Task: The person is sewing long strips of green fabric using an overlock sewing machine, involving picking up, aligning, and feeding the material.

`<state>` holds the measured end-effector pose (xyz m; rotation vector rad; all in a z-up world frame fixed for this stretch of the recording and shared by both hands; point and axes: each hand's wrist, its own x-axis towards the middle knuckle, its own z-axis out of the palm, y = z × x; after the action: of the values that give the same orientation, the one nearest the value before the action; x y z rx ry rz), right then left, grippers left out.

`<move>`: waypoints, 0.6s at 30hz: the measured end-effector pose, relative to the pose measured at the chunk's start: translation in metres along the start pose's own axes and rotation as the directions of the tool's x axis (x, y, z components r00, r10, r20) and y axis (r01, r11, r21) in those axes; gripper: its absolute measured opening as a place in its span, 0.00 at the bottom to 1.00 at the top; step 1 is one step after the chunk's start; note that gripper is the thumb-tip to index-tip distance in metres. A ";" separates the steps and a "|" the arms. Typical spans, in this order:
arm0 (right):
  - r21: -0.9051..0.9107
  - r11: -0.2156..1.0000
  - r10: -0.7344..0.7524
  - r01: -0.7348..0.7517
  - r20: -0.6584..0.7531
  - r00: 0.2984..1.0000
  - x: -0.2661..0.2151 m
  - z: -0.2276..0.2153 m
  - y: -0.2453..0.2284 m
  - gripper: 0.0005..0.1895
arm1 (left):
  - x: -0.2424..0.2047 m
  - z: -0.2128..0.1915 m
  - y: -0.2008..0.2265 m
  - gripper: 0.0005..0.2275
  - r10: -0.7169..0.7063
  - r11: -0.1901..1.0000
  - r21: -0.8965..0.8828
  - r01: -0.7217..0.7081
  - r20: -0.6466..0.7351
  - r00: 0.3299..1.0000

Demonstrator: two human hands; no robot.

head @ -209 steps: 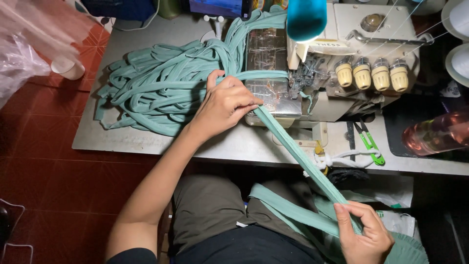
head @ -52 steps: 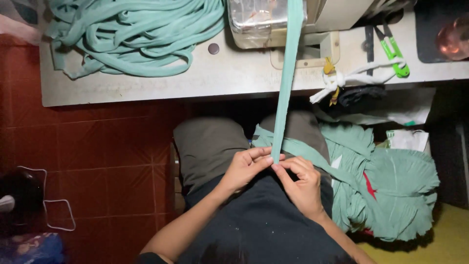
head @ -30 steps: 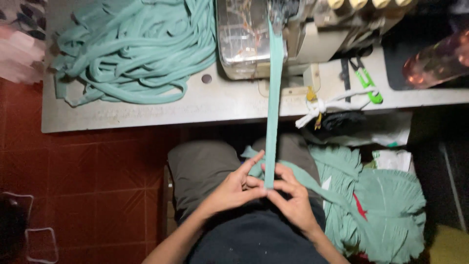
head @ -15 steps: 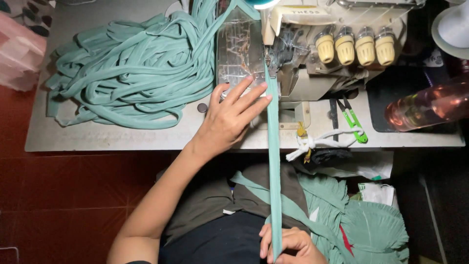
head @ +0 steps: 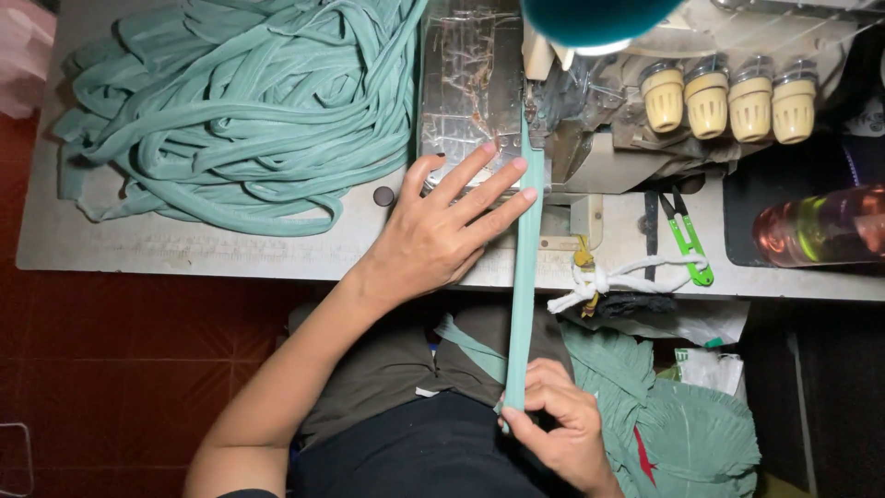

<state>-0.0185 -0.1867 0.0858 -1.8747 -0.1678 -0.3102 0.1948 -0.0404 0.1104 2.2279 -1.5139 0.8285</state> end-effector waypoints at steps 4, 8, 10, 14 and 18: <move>-0.001 0.999 0.041 -0.041 -0.072 0.997 0.011 0.002 0.000 0.08 | 0.000 -0.001 0.001 0.15 0.001 1.000 0.004 -0.001 0.010 1.000; 0.267 0.926 0.301 -0.266 -0.100 0.948 0.014 0.002 0.016 0.07 | 0.002 -0.002 0.002 0.15 -0.008 1.000 0.005 0.008 -0.005 1.000; 0.383 0.845 0.428 -0.373 -0.065 0.901 0.018 0.004 0.026 0.08 | 0.003 -0.001 0.004 0.15 -0.009 1.000 0.008 0.009 -0.017 1.000; 0.466 0.811 0.452 -0.354 -0.115 0.885 0.039 0.006 0.036 0.06 | 0.002 -0.002 0.004 0.15 -0.010 1.000 0.029 0.011 -0.014 1.000; 0.418 0.848 0.437 -0.326 -0.205 0.876 0.065 0.006 0.034 0.05 | 0.003 -0.004 0.003 0.15 -0.003 0.999 0.033 0.003 -0.006 1.000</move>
<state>0.0536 -0.1948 0.0728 -1.4204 0.3368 -0.2521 0.1920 -0.0411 0.1150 2.2484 -1.5047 0.8642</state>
